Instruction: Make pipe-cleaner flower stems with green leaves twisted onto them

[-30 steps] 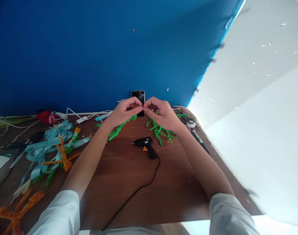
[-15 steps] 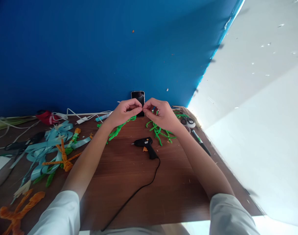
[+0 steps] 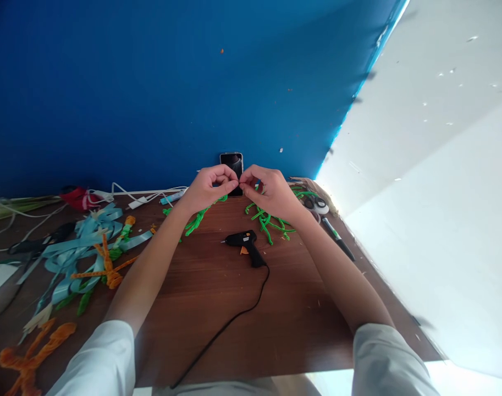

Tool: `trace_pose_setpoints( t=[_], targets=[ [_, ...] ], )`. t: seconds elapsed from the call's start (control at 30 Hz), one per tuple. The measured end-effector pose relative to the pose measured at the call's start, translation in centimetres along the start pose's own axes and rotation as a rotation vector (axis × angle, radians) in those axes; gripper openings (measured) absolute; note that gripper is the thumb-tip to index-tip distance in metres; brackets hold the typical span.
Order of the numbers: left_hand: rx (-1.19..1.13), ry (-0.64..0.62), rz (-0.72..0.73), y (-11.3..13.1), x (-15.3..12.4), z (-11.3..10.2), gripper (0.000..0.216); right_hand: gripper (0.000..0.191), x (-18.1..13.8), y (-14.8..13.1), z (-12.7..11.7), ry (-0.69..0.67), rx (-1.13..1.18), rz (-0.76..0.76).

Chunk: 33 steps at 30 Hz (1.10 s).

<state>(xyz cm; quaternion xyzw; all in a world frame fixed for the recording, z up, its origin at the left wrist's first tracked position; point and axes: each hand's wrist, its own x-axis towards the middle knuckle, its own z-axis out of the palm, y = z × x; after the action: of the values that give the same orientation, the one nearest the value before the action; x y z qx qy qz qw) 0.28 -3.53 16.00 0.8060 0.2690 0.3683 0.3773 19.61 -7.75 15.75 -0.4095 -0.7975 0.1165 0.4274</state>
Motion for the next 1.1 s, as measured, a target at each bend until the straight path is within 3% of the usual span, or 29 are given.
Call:
trace_pose_setpoints(
  t=[0.53,0.8,1.1],
  targets=[
    [0.136,0.052,0.118,0.8,-0.4,-0.1,0.017,0.017,0.1,0.1,0.2,0.035,0.011,0.017],
    [0.072,0.035,0.091,0.2,-0.2,0.6,0.018,0.016,0.0,-0.2,0.2,0.028,0.019,0.018],
    [0.052,0.105,0.075,-1.0,0.4,1.2,0.020,0.017,0.0,0.4,0.1,0.063,-0.024,-0.007]
  ],
)
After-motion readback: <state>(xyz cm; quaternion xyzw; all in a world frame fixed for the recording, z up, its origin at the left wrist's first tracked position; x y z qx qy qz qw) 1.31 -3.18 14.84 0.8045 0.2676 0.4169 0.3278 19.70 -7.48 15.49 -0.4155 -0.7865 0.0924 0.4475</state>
